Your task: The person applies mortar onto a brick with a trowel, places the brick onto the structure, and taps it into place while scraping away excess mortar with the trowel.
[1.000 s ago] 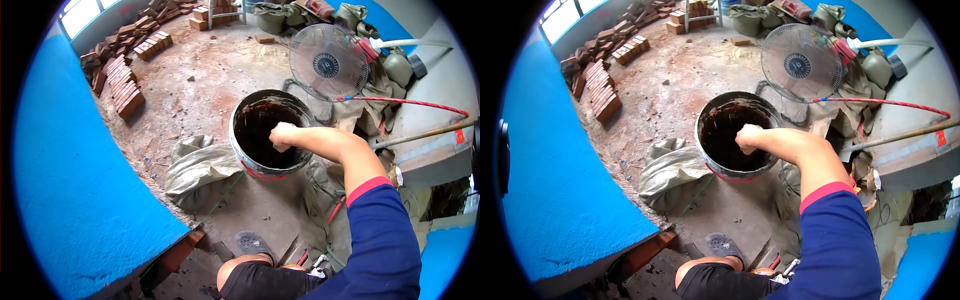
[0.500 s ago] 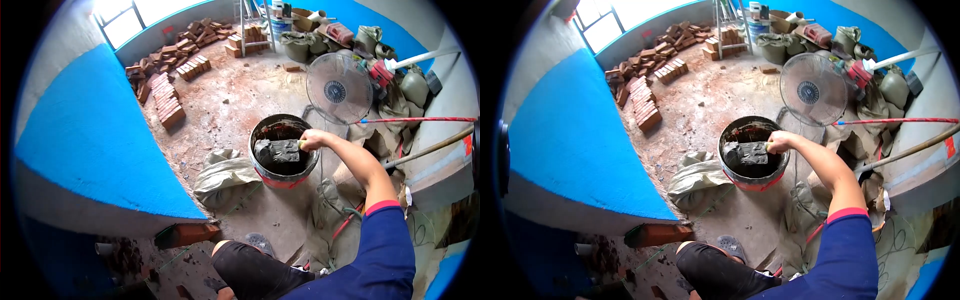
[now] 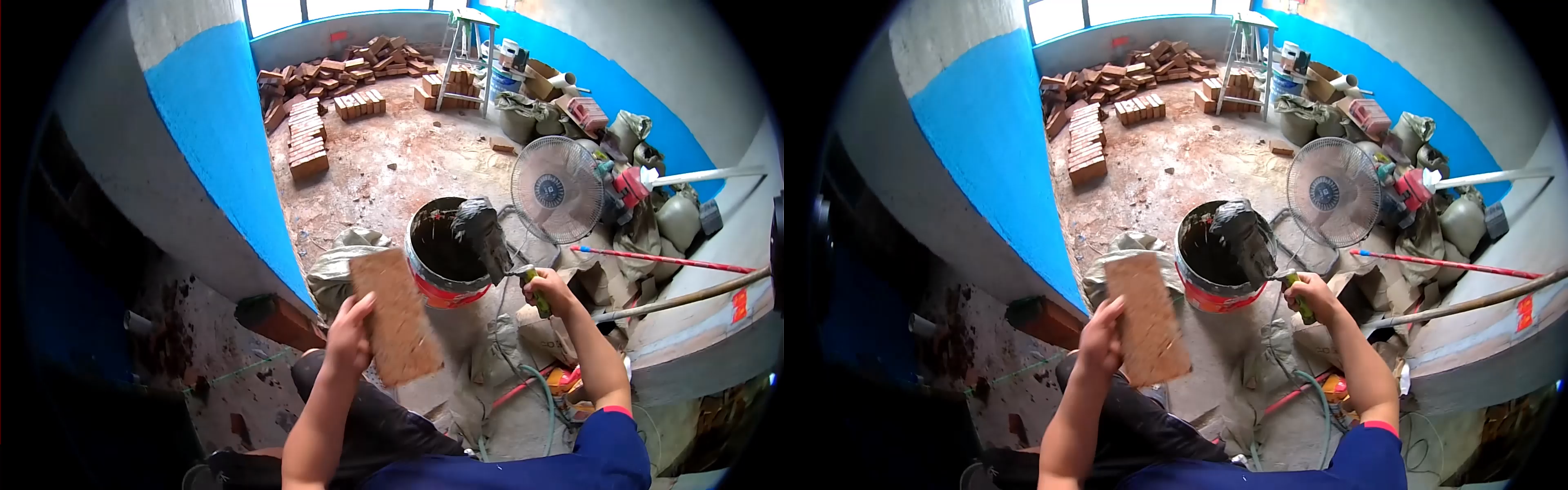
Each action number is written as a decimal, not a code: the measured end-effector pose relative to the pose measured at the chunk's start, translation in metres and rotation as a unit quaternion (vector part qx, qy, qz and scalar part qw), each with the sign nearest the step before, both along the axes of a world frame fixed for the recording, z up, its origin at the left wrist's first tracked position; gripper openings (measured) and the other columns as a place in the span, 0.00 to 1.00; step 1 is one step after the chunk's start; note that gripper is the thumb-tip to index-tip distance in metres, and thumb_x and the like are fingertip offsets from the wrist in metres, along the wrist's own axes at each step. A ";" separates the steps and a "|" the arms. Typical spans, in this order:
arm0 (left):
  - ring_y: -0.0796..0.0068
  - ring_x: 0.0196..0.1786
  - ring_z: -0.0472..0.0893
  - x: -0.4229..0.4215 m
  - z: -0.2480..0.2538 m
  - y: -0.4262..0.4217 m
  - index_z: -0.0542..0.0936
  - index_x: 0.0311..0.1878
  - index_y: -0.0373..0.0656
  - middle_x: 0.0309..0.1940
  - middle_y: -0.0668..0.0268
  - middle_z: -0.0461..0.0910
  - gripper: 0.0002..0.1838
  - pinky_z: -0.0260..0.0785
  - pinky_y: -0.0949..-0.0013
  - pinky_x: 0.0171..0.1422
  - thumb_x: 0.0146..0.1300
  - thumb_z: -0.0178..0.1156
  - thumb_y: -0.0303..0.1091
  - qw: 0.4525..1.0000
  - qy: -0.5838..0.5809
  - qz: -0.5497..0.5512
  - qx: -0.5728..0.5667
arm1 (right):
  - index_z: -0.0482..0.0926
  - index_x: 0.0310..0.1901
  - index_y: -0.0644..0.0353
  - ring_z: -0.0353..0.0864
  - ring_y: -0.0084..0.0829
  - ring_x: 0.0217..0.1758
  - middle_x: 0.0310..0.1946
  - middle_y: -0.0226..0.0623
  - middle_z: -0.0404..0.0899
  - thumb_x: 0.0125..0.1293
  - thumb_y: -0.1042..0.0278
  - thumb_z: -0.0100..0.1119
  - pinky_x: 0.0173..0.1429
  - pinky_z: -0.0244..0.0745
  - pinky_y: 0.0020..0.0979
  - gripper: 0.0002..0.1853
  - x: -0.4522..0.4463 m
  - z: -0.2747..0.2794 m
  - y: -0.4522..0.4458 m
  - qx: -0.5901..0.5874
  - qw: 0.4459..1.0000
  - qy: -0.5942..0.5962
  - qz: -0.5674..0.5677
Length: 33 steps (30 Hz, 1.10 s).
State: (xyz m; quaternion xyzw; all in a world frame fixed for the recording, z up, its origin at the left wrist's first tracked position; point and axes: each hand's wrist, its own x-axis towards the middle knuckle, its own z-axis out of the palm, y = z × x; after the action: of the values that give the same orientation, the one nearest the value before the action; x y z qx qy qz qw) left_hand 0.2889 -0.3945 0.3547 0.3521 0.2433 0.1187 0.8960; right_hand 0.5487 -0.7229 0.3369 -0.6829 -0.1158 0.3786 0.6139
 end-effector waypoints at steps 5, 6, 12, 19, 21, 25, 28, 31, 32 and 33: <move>0.69 0.54 0.78 0.081 -0.043 -0.024 0.69 0.59 0.40 0.51 0.63 0.78 0.19 0.72 0.61 0.60 0.73 0.55 0.42 0.992 -0.048 -0.086 -0.078 | 0.77 0.33 0.62 0.75 0.24 0.25 0.23 0.34 0.76 0.54 0.67 0.59 0.31 0.70 0.26 0.09 -0.040 0.036 -0.012 0.058 0.997 -0.053 -0.010; 0.67 0.55 0.79 0.087 -0.047 -0.028 0.69 0.60 0.39 0.53 0.62 0.78 0.21 0.72 0.60 0.61 0.73 0.54 0.43 0.983 -0.074 -0.123 -0.111 | 0.77 0.33 0.62 0.75 0.24 0.25 0.24 0.33 0.77 0.55 0.66 0.59 0.32 0.70 0.26 0.09 -0.046 0.032 -0.012 0.037 0.994 -0.101 -0.016; 0.59 0.61 0.77 0.108 -0.050 -0.045 0.64 0.70 0.39 0.62 0.56 0.75 0.27 0.70 0.55 0.67 0.78 0.41 0.48 0.959 -0.062 -0.206 -0.183 | 0.77 0.40 0.65 0.74 0.25 0.29 0.26 0.36 0.77 0.56 0.71 0.66 0.35 0.70 0.32 0.12 -0.095 -0.019 0.024 -0.093 0.893 -0.419 -0.138; 0.58 0.62 0.76 0.114 -0.061 -0.052 0.65 0.69 0.40 0.62 0.55 0.75 0.26 0.67 0.53 0.69 0.78 0.39 0.48 0.957 -0.050 -0.174 -0.226 | 0.74 0.53 0.59 0.78 0.58 0.39 0.42 0.53 0.76 0.54 0.70 0.67 0.41 0.76 0.49 0.23 -0.128 -0.135 0.033 -0.211 0.778 -0.574 -0.141; 0.57 0.62 0.76 0.110 -0.052 -0.049 0.63 0.70 0.40 0.63 0.56 0.74 0.26 0.66 0.52 0.69 0.79 0.38 0.47 0.958 -0.032 -0.168 -0.229 | 0.74 0.54 0.58 0.78 0.61 0.42 0.47 0.56 0.76 0.52 0.71 0.68 0.44 0.77 0.51 0.25 -0.136 -0.148 0.031 -0.214 0.786 -0.563 -0.137; 0.57 0.61 0.76 0.105 -0.065 -0.043 0.63 0.70 0.40 0.62 0.56 0.74 0.26 0.68 0.51 0.68 0.78 0.38 0.46 0.953 -0.092 -0.134 -0.254 | 0.76 0.50 0.58 0.78 0.58 0.42 0.46 0.51 0.75 0.50 0.71 0.69 0.44 0.76 0.50 0.23 -0.144 -0.140 0.026 -0.198 0.751 -0.619 -0.113; 0.58 0.60 0.77 0.099 -0.066 -0.036 0.65 0.68 0.39 0.59 0.56 0.77 0.25 0.68 0.53 0.68 0.78 0.38 0.46 0.952 -0.098 -0.140 -0.255 | 0.77 0.45 0.57 0.76 0.52 0.41 0.42 0.46 0.73 0.51 0.72 0.68 0.43 0.74 0.48 0.18 -0.143 -0.136 0.009 -0.217 0.734 -0.635 -0.105; 0.58 0.59 0.78 0.094 -0.067 -0.033 0.68 0.66 0.39 0.58 0.57 0.78 0.25 0.68 0.53 0.67 0.78 0.39 0.47 0.949 -0.122 -0.133 -0.258 | 0.76 0.44 0.61 0.76 0.53 0.43 0.43 0.48 0.73 0.51 0.72 0.67 0.46 0.74 0.47 0.17 -0.142 -0.140 -0.022 -0.216 0.743 -0.624 -0.110; 0.58 0.59 0.78 0.092 -0.066 -0.032 0.68 0.66 0.39 0.58 0.57 0.78 0.25 0.68 0.53 0.67 0.78 0.39 0.47 0.949 -0.126 -0.131 -0.257 | 0.76 0.45 0.62 0.76 0.54 0.44 0.43 0.49 0.73 0.51 0.73 0.66 0.47 0.74 0.47 0.18 -0.142 -0.137 -0.033 -0.232 0.723 -0.643 -0.099; 0.59 0.58 0.78 0.089 -0.065 -0.032 0.69 0.65 0.40 0.57 0.57 0.78 0.24 0.69 0.54 0.67 0.78 0.39 0.47 0.955 -0.115 -0.116 -0.246 | 0.75 0.48 0.62 0.76 0.54 0.45 0.44 0.49 0.74 0.51 0.72 0.67 0.48 0.74 0.47 0.21 -0.143 -0.134 -0.042 -0.244 0.717 -0.645 -0.103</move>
State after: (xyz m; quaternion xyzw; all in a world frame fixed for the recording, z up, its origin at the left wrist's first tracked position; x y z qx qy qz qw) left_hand 0.3780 -0.4270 0.2901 0.1303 0.1177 -0.0095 0.9844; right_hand 0.4053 -0.7653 0.2026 -0.8957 -0.3162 -0.2039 0.2372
